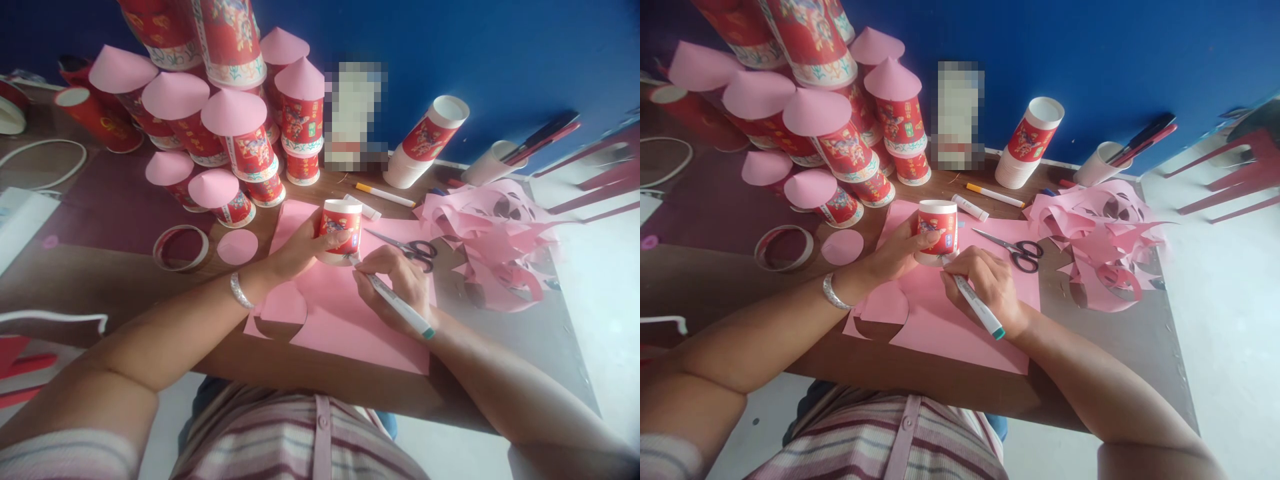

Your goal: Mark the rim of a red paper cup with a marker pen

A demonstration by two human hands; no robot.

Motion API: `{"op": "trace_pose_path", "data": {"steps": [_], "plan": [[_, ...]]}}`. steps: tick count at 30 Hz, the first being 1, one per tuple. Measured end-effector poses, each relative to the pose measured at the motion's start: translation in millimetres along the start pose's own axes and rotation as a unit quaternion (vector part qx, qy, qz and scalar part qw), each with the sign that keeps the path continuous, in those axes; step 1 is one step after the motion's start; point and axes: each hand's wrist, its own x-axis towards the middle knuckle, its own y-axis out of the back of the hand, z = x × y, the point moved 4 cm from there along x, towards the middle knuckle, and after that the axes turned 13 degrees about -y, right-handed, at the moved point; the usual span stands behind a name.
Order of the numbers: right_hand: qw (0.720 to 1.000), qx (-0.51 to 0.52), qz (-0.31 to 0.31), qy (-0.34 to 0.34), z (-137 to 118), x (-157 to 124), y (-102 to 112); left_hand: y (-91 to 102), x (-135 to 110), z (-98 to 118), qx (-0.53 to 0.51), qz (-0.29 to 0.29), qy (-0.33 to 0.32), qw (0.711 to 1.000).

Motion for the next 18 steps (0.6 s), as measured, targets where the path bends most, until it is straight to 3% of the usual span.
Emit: {"op": "trace_pose_path", "data": {"steps": [18], "plan": [[1.0, 0.0, -0.022, 0.004, -3.7, 2.5, -0.2, 0.8, -0.5, -2.0, -0.023, -0.018, -0.018, 0.999]]}}
